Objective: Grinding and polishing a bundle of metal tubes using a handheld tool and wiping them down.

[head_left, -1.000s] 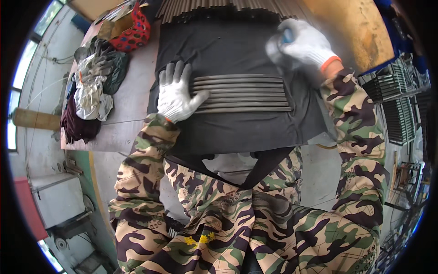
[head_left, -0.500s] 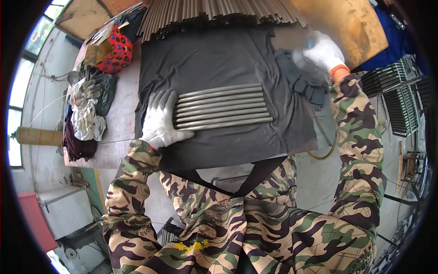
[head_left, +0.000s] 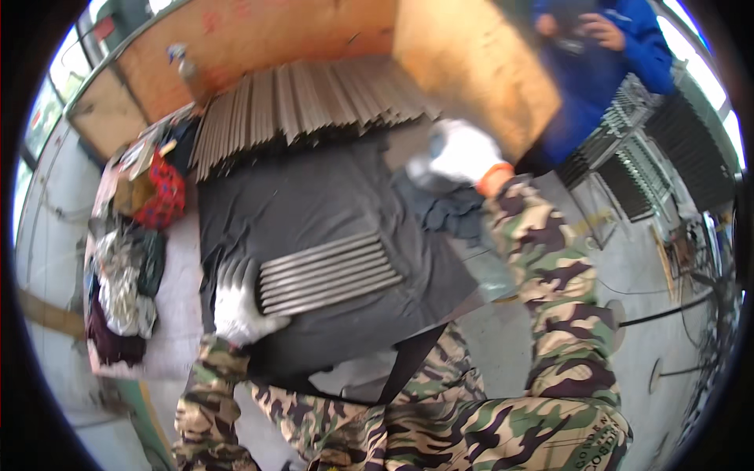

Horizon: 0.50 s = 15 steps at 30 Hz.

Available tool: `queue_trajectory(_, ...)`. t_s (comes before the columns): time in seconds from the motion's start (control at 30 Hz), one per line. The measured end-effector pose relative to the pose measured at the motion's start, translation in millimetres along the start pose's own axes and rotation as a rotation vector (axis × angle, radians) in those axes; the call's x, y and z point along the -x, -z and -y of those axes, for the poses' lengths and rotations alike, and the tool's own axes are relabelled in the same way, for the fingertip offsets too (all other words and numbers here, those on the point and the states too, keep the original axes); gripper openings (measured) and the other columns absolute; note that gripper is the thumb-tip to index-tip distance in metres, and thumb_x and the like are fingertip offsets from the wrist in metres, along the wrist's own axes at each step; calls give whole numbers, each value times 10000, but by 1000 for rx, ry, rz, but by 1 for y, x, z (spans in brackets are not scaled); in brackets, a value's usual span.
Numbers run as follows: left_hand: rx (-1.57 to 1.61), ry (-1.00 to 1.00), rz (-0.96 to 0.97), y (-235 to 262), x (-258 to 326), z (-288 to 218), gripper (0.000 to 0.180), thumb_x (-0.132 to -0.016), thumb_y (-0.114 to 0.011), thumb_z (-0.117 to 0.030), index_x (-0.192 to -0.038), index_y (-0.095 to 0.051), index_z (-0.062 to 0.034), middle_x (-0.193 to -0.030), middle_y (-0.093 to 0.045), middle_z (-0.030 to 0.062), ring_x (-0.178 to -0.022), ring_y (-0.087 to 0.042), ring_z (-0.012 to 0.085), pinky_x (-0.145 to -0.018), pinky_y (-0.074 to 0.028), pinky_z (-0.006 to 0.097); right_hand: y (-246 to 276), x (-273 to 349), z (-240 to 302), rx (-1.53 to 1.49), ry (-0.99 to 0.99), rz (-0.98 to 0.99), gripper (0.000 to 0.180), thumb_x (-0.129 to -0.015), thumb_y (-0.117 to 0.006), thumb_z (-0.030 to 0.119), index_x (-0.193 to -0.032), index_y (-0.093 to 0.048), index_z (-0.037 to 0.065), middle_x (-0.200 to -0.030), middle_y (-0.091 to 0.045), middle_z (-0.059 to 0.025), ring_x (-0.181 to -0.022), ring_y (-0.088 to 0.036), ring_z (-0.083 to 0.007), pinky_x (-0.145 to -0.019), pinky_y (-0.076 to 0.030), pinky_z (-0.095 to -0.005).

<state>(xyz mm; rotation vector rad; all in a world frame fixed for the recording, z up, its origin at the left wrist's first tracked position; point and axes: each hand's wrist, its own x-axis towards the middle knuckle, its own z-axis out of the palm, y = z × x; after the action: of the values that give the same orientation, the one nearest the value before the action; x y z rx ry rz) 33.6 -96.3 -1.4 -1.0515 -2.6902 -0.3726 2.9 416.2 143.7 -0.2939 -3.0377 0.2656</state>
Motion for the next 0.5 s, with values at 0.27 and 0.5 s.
queue_trajectory(0.27, 40, 28, 39, -1, -11, -7, 1229, -586, -944, -589, -1539, -511, 55, -1526, -575, 294, -1478, -491, 507, -1301, -344, 638, -44, -18, 32, 25, 63, -12, 439, -840, -751, 309, -1210, -757, 73, -1200, -760, -235, -1157, -746, -436, -1001, -604, -535)
queue_trajectory(0.5, 55, -23, -40, -9, -12, -3, 1167, -596, -946, -548, -1512, -548, 55, -1495, -586, 286, -1458, -502, 503, -1285, -362, 615, -56, 81, 102, -91, 538, 22, 796, -762, -880, 515, -1362, -664, 38, -1344, -688, -206, -1276, -652, -418, -1106, -529, -550)
